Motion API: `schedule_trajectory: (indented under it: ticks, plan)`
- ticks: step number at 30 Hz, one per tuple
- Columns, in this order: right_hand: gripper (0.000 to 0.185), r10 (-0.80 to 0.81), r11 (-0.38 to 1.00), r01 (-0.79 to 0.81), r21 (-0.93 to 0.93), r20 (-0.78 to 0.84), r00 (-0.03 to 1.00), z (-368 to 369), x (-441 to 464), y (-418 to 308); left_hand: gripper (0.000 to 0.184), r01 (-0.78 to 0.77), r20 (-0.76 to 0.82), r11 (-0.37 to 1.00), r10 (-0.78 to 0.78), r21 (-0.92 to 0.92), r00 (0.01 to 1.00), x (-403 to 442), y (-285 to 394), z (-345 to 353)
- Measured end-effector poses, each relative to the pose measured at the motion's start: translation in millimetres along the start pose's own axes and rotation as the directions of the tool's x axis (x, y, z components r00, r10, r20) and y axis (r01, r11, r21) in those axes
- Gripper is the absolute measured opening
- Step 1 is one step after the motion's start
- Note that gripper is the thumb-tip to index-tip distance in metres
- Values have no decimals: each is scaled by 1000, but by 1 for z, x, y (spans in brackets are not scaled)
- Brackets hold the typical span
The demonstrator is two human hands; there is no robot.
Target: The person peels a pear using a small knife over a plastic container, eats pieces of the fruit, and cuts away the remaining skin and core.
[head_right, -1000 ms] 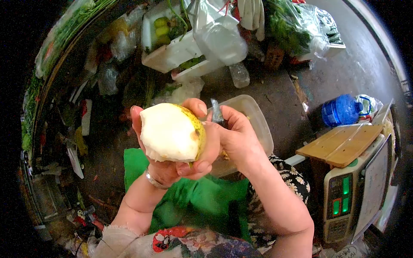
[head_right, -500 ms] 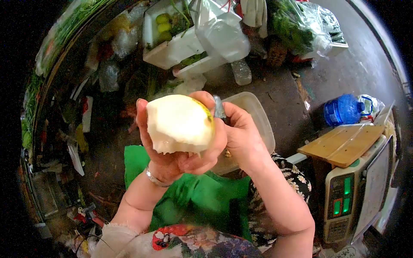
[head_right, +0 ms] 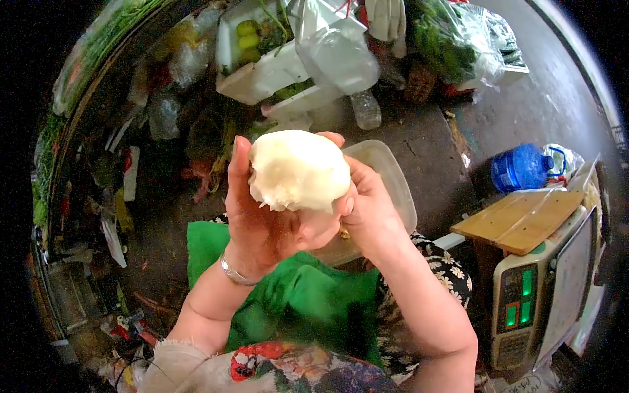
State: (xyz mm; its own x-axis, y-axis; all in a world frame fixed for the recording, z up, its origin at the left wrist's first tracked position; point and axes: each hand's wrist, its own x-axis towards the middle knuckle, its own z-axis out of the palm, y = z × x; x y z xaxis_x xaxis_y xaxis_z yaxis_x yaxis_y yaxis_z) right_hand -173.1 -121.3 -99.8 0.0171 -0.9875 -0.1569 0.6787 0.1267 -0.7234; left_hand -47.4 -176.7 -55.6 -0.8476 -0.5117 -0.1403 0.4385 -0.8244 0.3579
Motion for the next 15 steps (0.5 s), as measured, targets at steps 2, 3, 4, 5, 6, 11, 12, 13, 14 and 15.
schedule_trajectory:
  ticks: [2, 3, 4, 5, 6, 11, 12, 13, 14, 15]
  plan:
    - [94, 16, 1000, -16, -17, -7, 1000, 0, 0, -1, 92, 3, -12, 1000, -3, 5, 1000, 0, 0, 1]
    - [95, 2, 1000, -2, -15, 3, 1000, 3, -1, -3, 92, 4, -10, 1000, -4, 8, 1000, -1, 0, 1]
    - [97, -9, 1000, 9, -13, 14, 1000, 4, -1, -4, 93, 3, -33, 1000, -3, 11, 999, 0, 0, 2]
    - [97, -8, 1000, 8, -12, 14, 1000, 4, -1, -4, 94, 4, -57, 1000, -4, 11, 998, -1, -1, 2]
    - [100, -2, 1000, 3, -11, 16, 1000, 4, -1, -4, 94, 4, -57, 1000, -4, 10, 998, -1, -1, 2]
    - [107, 33, 998, -33, -46, -2, 999, 6, -1, -9, 99, 2, -31, 1000, -1, 27, 1000, -1, -2, 2]
    - [108, 28, 998, -29, -55, -8, 1000, 7, -1, -10, 99, 2, -32, 1000, -1, 27, 1000, -1, -2, 3]
    - [108, 26, 998, -27, -59, -11, 1000, 7, -1, -10, 99, -3, -60, 1000, 3, 1, 998, -1, -3, 5]
    - [109, 25, 998, -26, -64, -15, 1000, 7, -2, -10, 100, -9, -88, 1000, 7, -25, 996, -1, -3, 6]
    - [108, 30, 998, -31, -62, -11, 999, 6, -2, -9, 100, -9, -90, 1000, 6, -26, 996, -1, -3, 4]
